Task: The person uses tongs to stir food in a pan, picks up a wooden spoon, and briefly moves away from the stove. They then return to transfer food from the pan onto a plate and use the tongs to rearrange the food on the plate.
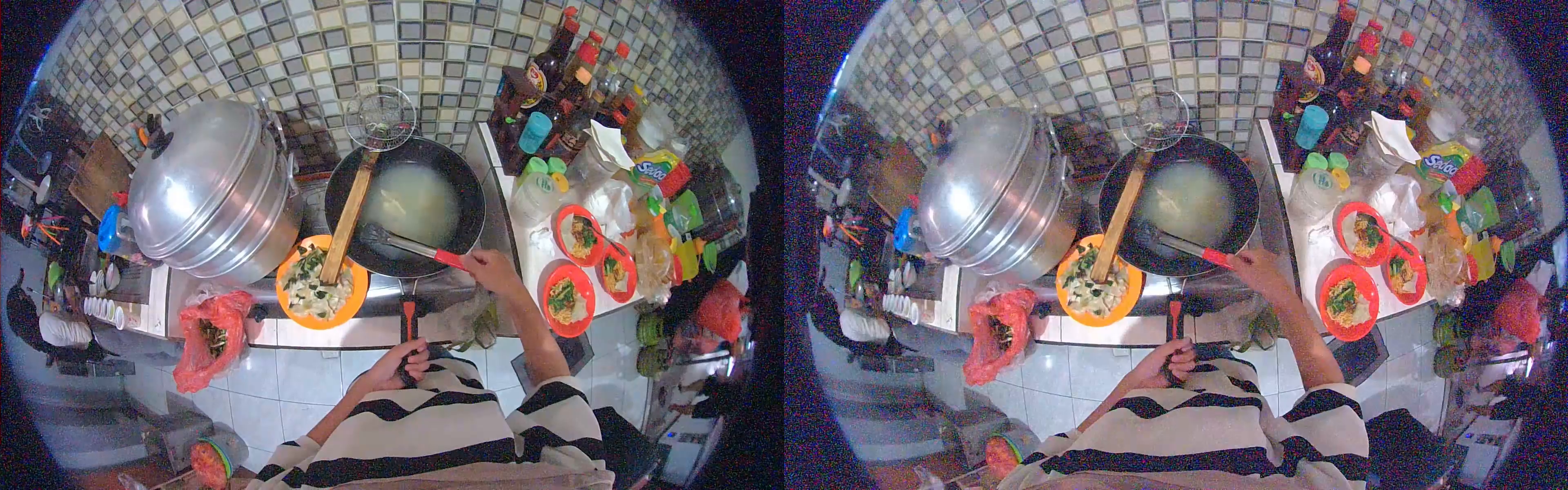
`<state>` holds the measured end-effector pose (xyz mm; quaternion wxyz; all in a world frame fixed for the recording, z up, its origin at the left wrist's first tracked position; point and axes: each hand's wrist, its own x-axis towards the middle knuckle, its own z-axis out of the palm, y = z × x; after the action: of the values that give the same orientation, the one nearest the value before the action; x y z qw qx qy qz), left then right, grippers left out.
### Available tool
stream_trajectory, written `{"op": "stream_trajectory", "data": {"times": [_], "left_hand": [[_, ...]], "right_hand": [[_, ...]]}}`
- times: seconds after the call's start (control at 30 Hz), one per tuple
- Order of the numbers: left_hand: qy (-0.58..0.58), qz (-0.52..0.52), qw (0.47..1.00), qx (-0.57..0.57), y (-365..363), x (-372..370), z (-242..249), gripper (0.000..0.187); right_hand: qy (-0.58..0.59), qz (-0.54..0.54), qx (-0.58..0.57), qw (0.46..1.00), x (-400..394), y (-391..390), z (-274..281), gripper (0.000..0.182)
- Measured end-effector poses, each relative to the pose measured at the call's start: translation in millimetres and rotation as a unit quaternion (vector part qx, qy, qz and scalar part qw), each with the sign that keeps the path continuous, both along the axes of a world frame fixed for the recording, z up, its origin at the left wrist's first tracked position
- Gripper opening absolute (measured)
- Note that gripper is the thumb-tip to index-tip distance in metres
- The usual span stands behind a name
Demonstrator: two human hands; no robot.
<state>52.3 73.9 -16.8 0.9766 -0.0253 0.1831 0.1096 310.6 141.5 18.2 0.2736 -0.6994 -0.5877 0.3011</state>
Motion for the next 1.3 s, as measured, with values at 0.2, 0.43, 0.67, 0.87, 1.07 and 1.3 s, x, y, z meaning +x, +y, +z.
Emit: {"op": "stream_trajectory", "data": {"times": [0.2,0.43,0.67,0.87,1.07,1.3], "left_hand": [[0.042,0.012,0.999,-0.012,0,2,11,0.024],[-0.001,0.002,1.0,0.003,0,0,-1,0.022],[0.01,-0.001,1.0,0.002,0,0,4,0.023],[0.015,0.006,1.0,0.002,0,2,11,0.021],[0.004,-0.003,1.0,-0.018,2,2,7,0.021],[0.024,-0.007,0.999,-0.039,4,3,7,0.019]], "right_hand": [[0.125,-0.019,-0.089,0.988,10,-11,14,0.042],[0.221,-0.04,-0.131,0.966,35,-28,12,0.042],[0.233,-0.065,-0.137,0.961,44,-42,16,0.041],[0.286,-0.091,-0.143,0.943,47,-61,20,0.039],[0.23,-0.15,-0.105,0.956,40,-87,19,0.043],[0.29,-0.19,-0.134,0.928,38,-115,23,0.04]]}}
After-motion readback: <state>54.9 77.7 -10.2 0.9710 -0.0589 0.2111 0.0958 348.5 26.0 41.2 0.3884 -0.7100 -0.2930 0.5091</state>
